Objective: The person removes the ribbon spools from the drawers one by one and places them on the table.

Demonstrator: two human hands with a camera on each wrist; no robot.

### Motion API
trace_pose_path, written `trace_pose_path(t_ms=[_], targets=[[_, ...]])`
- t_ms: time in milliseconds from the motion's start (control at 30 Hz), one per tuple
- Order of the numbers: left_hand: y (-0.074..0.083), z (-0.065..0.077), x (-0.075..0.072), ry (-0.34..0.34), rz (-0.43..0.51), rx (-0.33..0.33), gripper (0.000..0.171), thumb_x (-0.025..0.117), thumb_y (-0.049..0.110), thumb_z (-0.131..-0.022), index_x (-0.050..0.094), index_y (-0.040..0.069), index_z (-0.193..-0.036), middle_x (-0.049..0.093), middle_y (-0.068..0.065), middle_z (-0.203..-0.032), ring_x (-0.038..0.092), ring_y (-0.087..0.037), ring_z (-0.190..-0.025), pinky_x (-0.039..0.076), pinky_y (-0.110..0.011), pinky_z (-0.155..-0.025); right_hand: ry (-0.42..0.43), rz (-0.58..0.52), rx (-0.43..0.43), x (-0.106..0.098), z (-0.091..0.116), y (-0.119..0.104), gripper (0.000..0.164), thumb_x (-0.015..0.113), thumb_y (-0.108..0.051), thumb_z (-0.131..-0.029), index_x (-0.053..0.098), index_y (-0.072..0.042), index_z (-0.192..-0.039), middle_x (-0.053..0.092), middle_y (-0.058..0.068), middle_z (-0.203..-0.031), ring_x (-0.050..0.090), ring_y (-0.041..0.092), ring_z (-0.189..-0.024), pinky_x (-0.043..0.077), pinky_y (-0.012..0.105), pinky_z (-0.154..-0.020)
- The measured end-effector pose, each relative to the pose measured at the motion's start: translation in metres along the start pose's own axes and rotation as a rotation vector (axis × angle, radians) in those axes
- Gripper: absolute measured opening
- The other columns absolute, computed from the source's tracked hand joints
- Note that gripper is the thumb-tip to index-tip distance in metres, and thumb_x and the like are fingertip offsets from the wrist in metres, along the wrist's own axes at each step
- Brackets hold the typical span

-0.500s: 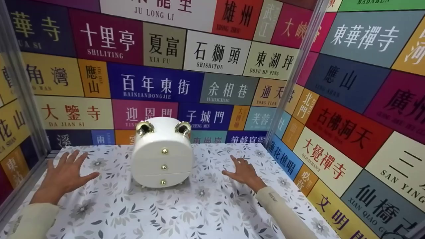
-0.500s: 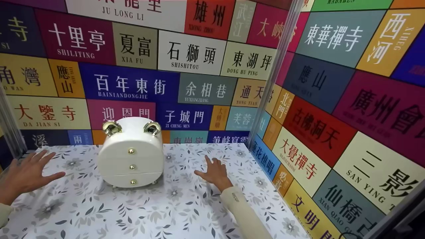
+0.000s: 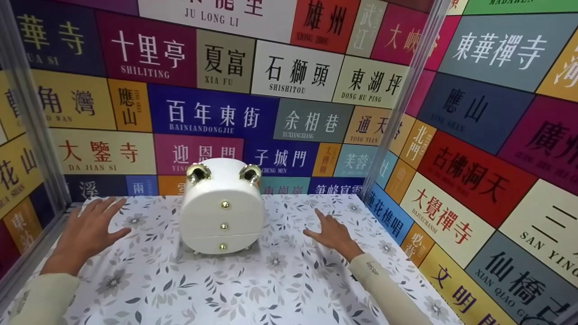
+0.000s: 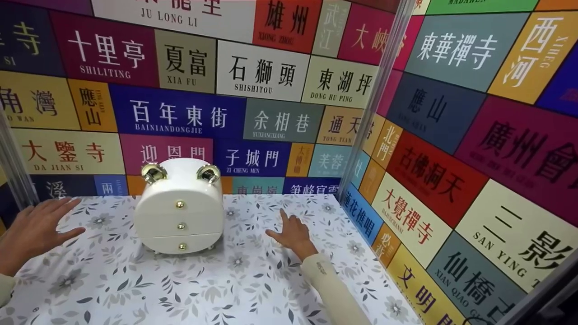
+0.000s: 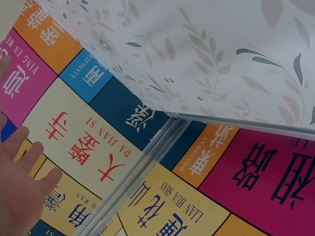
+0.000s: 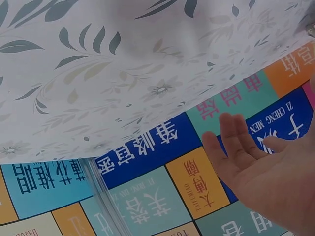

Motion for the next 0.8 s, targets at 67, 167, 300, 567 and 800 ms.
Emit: trace_pose_path(t_ms=[67, 167, 300, 567, 800], targets=[[0.001, -0.001, -0.001, 0.013, -0.006, 0.009, 0.082, 0.085, 0.035, -0.085, 0.046, 0.006, -0.151, 0.047, -0.033, -0.149, 0.04, -0.056, -0.135, 0.022, -0.085, -0.109, 0.015, -0.003, -0.011, -0.001, 0.0, -0.002, 0.092, 0.062, -0.066, -0.095, 0.027, -0.019, -0.166, 0.056, 0.023, -0.142, 0.06, 0.038, -0.123, 0.055, 0.061, -0.094], [0.004, -0.002, -0.003, 0.028, -0.019, 0.016, 0.083, 0.086, 0.034, -0.084, 0.047, 0.007, -0.151, 0.048, -0.032, -0.149, 0.042, -0.055, -0.134, 0.024, -0.083, -0.11, 0.046, 0.004, -0.039, -0.003, -0.001, -0.004, 0.091, 0.063, -0.066, -0.095, 0.03, -0.018, -0.165, 0.063, 0.017, -0.126, 0.066, 0.03, -0.109, 0.059, 0.053, -0.083], [0.006, -0.003, -0.004, 0.033, -0.023, 0.006, 0.086, 0.088, 0.034, -0.082, 0.046, 0.008, -0.152, 0.05, -0.032, -0.148, 0.043, -0.055, -0.134, 0.025, -0.082, -0.111, 0.087, 0.032, -0.085, -0.006, -0.003, -0.008, 0.09, 0.064, -0.067, -0.094, 0.033, -0.019, -0.164, 0.066, 0.011, -0.111, 0.067, 0.023, -0.094, 0.06, 0.045, -0.071], [0.012, -0.011, -0.011, 0.062, -0.007, 0.012, 0.088, 0.089, 0.033, -0.081, 0.045, 0.008, -0.154, 0.051, -0.031, -0.148, 0.042, -0.055, -0.136, 0.025, -0.082, -0.111, 0.175, 0.035, -0.13, -0.013, -0.005, -0.022, 0.085, 0.066, -0.066, -0.093, 0.043, -0.019, -0.16, 0.071, 0.008, -0.104, 0.061, 0.014, -0.073, 0.054, 0.035, -0.058], [0.022, -0.02, -0.02, 0.137, -0.036, 0.064, 0.088, 0.09, 0.034, -0.08, 0.047, 0.011, -0.153, 0.055, -0.029, -0.146, 0.048, -0.053, -0.132, 0.031, -0.079, -0.11, 0.283, 0.014, -0.189, -0.022, -0.008, -0.038, 0.076, 0.069, -0.064, -0.093, 0.053, -0.021, -0.153, 0.069, 0.001, -0.098, 0.05, 0.008, -0.058, 0.04, 0.027, -0.042]])
Point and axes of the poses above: each hand's wrist, its own z-axis away from the middle knuckle, its own x-axis out of the palm, y = z × x, the point moved 6 cm from there along -z, towards the middle knuckle
